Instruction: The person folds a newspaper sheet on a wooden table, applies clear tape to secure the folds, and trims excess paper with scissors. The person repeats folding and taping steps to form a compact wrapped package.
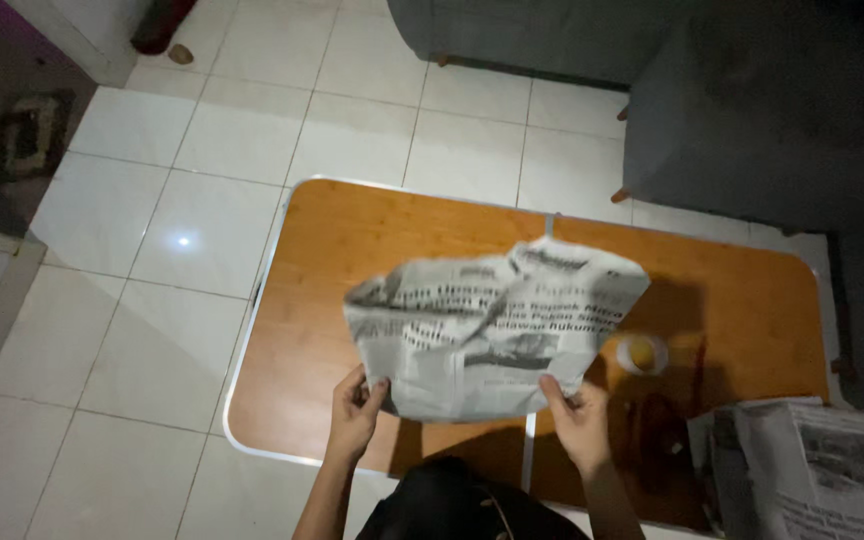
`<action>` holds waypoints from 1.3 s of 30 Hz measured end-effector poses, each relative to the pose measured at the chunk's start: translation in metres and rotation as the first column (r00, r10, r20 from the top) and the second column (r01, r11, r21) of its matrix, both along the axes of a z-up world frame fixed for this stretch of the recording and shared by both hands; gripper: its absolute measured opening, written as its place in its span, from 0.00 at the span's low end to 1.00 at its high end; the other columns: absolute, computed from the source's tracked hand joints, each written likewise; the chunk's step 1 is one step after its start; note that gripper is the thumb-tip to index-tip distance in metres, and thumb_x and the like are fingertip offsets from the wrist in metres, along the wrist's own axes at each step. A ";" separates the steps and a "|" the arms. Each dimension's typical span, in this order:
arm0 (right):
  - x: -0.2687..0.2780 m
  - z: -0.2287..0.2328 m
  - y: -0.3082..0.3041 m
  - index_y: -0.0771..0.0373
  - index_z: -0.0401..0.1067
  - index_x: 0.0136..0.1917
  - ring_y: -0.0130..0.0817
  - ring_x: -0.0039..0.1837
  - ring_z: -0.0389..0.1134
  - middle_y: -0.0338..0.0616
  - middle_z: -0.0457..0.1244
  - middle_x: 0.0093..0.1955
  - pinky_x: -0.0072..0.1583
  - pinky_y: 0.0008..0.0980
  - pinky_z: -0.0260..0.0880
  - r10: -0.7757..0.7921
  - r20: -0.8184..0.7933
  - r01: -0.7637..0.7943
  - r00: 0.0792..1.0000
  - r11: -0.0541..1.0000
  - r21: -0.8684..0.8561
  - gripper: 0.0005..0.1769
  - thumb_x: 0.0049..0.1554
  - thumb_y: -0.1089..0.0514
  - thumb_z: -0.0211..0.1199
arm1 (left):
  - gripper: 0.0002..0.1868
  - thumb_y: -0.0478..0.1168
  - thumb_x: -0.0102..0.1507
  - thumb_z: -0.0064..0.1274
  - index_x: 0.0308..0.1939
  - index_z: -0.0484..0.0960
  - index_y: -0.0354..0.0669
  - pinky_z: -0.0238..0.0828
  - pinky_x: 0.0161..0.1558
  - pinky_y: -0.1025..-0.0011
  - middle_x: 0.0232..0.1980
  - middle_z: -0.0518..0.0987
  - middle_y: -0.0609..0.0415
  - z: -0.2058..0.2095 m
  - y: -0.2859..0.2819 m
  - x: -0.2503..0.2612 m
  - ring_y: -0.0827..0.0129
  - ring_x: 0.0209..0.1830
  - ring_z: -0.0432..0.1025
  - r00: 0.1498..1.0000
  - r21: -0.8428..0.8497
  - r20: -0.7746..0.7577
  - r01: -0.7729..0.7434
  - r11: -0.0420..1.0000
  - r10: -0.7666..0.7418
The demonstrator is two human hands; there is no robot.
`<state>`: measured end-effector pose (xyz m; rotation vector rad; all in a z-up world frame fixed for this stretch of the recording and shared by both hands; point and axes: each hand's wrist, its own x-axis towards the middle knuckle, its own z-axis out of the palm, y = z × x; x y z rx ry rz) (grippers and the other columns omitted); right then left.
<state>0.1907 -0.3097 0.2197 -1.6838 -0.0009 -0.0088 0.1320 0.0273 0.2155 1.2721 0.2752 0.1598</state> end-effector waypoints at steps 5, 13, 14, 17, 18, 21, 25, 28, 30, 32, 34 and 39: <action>0.006 0.010 -0.007 0.73 0.81 0.50 0.24 0.38 0.65 0.45 0.71 0.41 0.40 0.25 0.62 -0.003 -0.035 0.005 0.999 0.999 0.050 0.11 0.63 0.60 0.66 | 0.14 0.30 0.66 0.56 0.55 0.81 0.33 0.73 0.40 0.78 0.45 0.83 0.56 0.005 0.012 0.012 0.78 0.40 0.74 0.992 0.068 0.125 -0.043 0.997 0.034; 0.027 0.076 -0.024 0.69 0.78 0.47 0.27 0.40 0.74 0.44 0.72 0.43 0.39 0.26 0.80 -0.018 0.049 0.028 0.999 0.976 -0.217 0.10 0.59 0.58 0.67 | 0.05 0.29 0.67 0.60 0.45 0.87 0.28 0.72 0.44 0.76 0.43 0.85 0.47 0.060 0.024 0.016 0.72 0.41 0.76 0.960 0.199 0.181 -0.249 0.948 0.214; 0.023 0.085 -0.023 0.72 0.77 0.43 0.31 0.38 0.72 0.48 0.71 0.40 0.37 0.30 0.77 0.070 -0.022 -0.073 0.997 0.960 -0.271 0.11 0.58 0.59 0.69 | 0.06 0.29 0.67 0.59 0.46 0.86 0.28 0.72 0.47 0.76 0.45 0.84 0.49 0.062 0.024 0.017 0.72 0.44 0.76 0.948 0.148 0.226 -0.259 0.954 0.222; 0.018 0.113 -0.016 0.73 0.75 0.38 0.33 0.34 0.70 0.51 0.69 0.34 0.34 0.32 0.74 0.173 -0.084 -0.191 0.981 0.916 -0.352 0.13 0.56 0.60 0.72 | 0.08 0.30 0.65 0.58 0.47 0.84 0.29 0.73 0.52 0.76 0.49 0.84 0.52 0.064 0.027 0.016 0.74 0.49 0.76 0.919 0.043 0.317 -0.262 0.964 0.236; 0.019 0.123 -0.012 0.69 0.77 0.40 0.27 0.35 0.71 0.45 0.70 0.35 0.35 0.28 0.75 0.105 -0.002 -0.099 0.994 0.932 -0.348 0.10 0.56 0.59 0.70 | 0.08 0.31 0.65 0.58 0.47 0.84 0.28 0.73 0.52 0.77 0.49 0.84 0.53 0.064 0.025 0.018 0.75 0.48 0.76 0.925 0.038 0.310 -0.245 0.969 0.222; 0.012 0.154 0.011 0.65 0.76 0.34 0.21 0.30 0.66 0.39 0.68 0.29 0.33 0.27 0.65 0.171 0.353 0.035 0.920 0.861 -0.508 0.12 0.55 0.57 0.71 | 0.10 0.34 0.66 0.59 0.46 0.85 0.27 0.72 0.45 0.78 0.42 0.83 0.54 0.073 0.030 0.037 0.76 0.42 0.75 0.939 0.189 0.200 -0.318 0.929 0.281; -0.019 0.183 0.055 0.65 0.77 0.36 0.21 0.29 0.64 0.36 0.69 0.31 0.32 0.26 0.61 0.075 0.415 0.070 0.907 0.944 -0.324 0.12 0.59 0.59 0.68 | 0.14 0.37 0.70 0.57 0.52 0.84 0.26 0.68 0.43 0.76 0.42 0.81 0.51 0.105 0.027 0.096 0.74 0.40 0.71 0.924 0.208 0.218 -0.360 0.910 0.315; -0.039 0.197 0.087 0.63 0.79 0.31 0.33 0.22 0.64 0.43 0.67 0.22 0.27 0.35 0.57 0.065 0.318 0.106 0.946 0.864 -0.492 0.11 0.55 0.60 0.69 | 0.37 0.38 0.63 0.61 0.71 0.63 0.24 0.59 0.63 0.62 0.66 0.66 0.34 0.128 0.022 0.083 0.53 0.65 0.61 0.897 0.509 0.411 -0.373 0.776 0.162; -0.045 0.200 0.108 0.64 0.76 0.32 0.43 0.28 0.68 0.51 0.66 0.27 0.30 0.38 0.62 0.119 0.473 0.170 0.873 0.835 -0.524 0.09 0.54 0.62 0.69 | 0.62 0.44 0.54 0.68 0.78 0.40 0.27 0.51 0.74 0.56 0.78 0.45 0.25 0.131 0.010 0.040 0.39 0.79 0.47 0.937 0.680 0.345 -0.213 0.702 -0.050; -0.044 0.201 0.132 0.65 0.74 0.32 0.50 0.32 0.70 0.55 0.66 0.30 0.32 0.42 0.67 0.167 0.529 0.173 0.832 0.827 -0.535 0.09 0.52 0.62 0.69 | 0.82 0.50 0.41 0.76 0.76 0.24 0.30 0.46 0.74 0.55 0.80 0.35 0.21 0.117 -0.026 -0.017 0.33 0.81 0.38 0.980 0.689 0.086 0.070 0.722 -0.177; -0.049 0.197 0.157 0.66 0.74 0.35 0.52 0.33 0.72 0.55 0.68 0.30 0.34 0.44 0.70 0.310 0.430 0.007 0.848 0.805 -0.594 0.08 0.53 0.61 0.69 | 0.58 0.46 0.52 0.66 0.70 0.39 0.31 0.53 0.69 0.60 0.72 0.48 0.29 0.080 -0.078 -0.043 0.40 0.74 0.48 0.994 0.686 -0.073 0.109 0.720 -0.081; -0.056 0.178 0.182 0.72 0.75 0.59 0.52 0.46 0.74 0.62 0.70 0.45 0.48 0.40 0.76 0.774 0.193 -0.581 0.603 0.593 -0.557 0.20 0.58 0.58 0.68 | 0.16 0.41 0.73 0.44 0.59 0.71 0.31 0.70 0.55 0.70 0.56 0.76 0.44 -0.021 -0.122 -0.049 0.57 0.56 0.70 0.932 0.726 -0.212 -0.051 0.686 0.293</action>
